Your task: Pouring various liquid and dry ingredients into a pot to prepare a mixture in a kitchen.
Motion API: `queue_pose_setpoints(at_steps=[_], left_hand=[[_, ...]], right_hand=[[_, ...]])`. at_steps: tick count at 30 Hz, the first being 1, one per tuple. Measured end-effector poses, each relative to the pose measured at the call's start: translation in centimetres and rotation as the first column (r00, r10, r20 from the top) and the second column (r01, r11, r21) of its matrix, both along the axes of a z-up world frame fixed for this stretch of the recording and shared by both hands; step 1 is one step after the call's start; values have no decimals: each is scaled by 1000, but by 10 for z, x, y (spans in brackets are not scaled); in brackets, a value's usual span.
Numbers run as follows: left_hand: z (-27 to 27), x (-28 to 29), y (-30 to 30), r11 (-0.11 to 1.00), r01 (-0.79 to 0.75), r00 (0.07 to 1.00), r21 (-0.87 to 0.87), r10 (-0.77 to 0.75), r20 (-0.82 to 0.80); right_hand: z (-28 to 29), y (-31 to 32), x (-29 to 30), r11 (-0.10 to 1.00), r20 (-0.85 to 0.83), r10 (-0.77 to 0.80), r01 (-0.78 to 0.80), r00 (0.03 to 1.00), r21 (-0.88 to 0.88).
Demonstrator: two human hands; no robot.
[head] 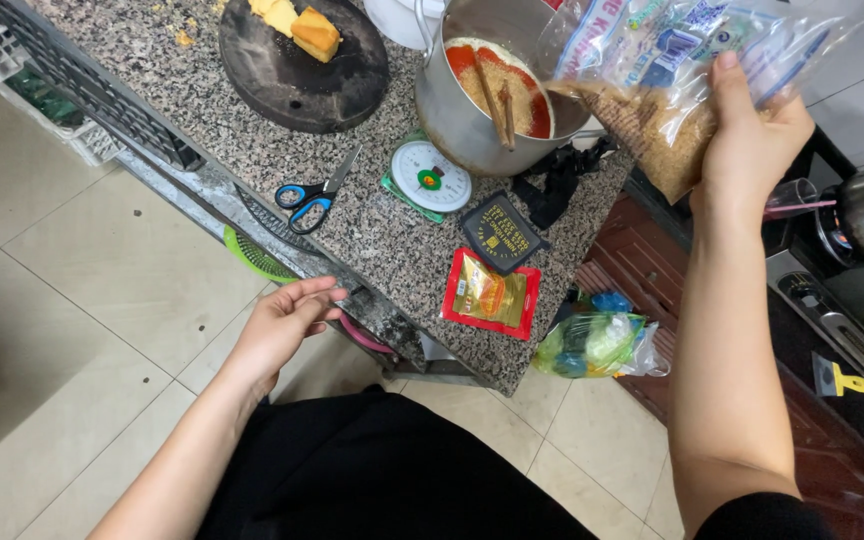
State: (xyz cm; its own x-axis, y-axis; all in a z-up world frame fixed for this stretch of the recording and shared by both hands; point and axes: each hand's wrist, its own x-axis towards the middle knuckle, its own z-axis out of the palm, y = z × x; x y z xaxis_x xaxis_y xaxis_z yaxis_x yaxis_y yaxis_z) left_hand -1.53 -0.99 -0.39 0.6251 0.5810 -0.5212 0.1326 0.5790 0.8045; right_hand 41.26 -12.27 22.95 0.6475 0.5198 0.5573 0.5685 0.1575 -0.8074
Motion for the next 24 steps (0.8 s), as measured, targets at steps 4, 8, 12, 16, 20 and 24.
queue_pose_setpoints(at_steps=[4,8,12,16,20,24], left_hand=[[-4,-1,0,1000,-6,1000,-5,6,12],[1,-1,-1,1000,-9,1000,-14,9,15],[-1,-1,-2,1000,-3,1000,-16,3,-8],[-4,1,-4,1000,9,1000,-21,-9,-3],[-4,7,-7,1000,21,1000,-17,-21,-5],[-16,14,-11,999,36,999,-28,-36,24]], right_hand=[[-12,-4,8,999,-74,8,-5,997,38],[-26,-11,15,994,-200,-79,91,977,55],[-49,-20,19,977,-587,-66,173,807,128],[-89,-31,32,954,-801,238,20,550,298],[-118,-35,17,914,-821,365,-2,439,406],[-180,-50,25,827,-742,547,-109,388,552]])
